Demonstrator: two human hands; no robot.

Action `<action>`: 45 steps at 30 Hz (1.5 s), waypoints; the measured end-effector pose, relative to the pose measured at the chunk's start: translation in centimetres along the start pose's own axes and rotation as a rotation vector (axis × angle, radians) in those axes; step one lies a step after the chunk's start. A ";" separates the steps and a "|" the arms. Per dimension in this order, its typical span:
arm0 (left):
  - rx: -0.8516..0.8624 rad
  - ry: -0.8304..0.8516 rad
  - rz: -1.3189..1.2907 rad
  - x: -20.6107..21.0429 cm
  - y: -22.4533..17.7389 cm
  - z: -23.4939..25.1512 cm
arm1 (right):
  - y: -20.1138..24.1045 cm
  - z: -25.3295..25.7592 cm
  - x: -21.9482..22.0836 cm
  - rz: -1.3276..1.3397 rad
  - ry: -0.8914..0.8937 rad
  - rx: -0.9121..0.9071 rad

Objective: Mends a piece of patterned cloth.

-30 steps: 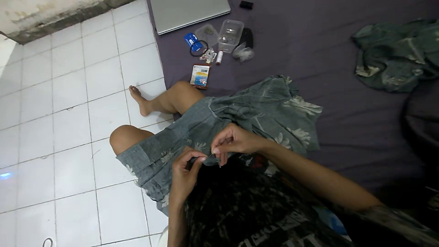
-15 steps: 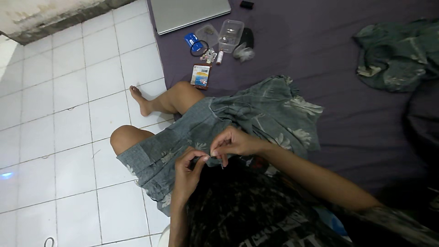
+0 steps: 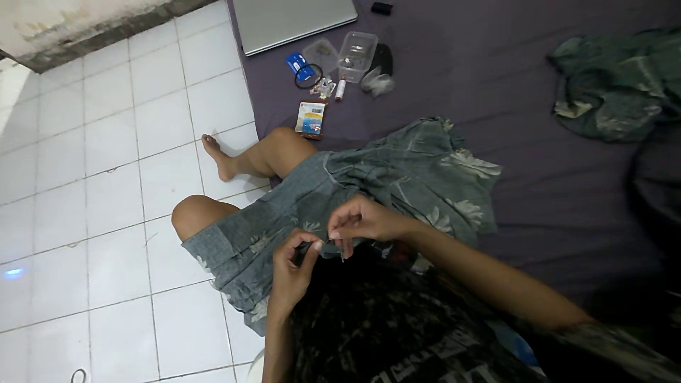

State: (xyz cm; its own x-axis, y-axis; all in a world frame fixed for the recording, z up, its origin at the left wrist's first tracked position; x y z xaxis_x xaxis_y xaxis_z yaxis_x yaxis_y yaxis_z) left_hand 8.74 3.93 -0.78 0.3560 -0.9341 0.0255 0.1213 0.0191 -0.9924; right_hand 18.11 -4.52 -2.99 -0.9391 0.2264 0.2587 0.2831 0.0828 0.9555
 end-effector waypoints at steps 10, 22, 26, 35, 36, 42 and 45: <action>0.007 -0.004 -0.017 -0.1 0.0 -0.1 | 0.1 0.0 0.0 0.019 0.016 -0.014; 0.008 -0.011 -0.025 -0.1 0.0 0.0 | 0.2 0.0 -0.1 0.021 0.021 -0.022; 0.005 -0.011 -0.029 -0.1 0.0 0.0 | 0.3 0.0 -0.1 0.009 0.019 -0.017; 0.006 0.002 -0.033 0.0 -0.2 0.1 | 0.1 -0.1 0.0 0.033 0.019 0.000; 0.009 0.008 -0.035 0.1 -0.2 0.2 | 0.0 -0.1 0.1 0.042 0.024 0.003; 0.034 0.015 -0.029 0.6 -0.1 0.3 | -0.6 0.2 0.5 0.066 0.071 -0.035; 0.043 0.012 -0.016 0.6 -0.1 0.3 | -0.7 0.3 0.2 0.023 0.040 -0.014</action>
State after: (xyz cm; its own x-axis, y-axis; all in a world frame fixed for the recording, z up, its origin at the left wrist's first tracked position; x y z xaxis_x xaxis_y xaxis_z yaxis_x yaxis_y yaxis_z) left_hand 9.24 3.51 -0.62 0.3422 -0.9388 0.0397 0.1672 0.0193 -0.9857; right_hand 17.77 -4.23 -3.60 -0.9394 0.1892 0.2858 0.3023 0.0645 0.9510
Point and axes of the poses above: each hand's wrist, its own z-axis towards the middle knuckle, its own x-axis out of the palm, y = z × x, the point moved 10 cm from there along z, towards the middle knuckle, and after that the axes turned 5 degrees about -z, right-handed, at the moved point
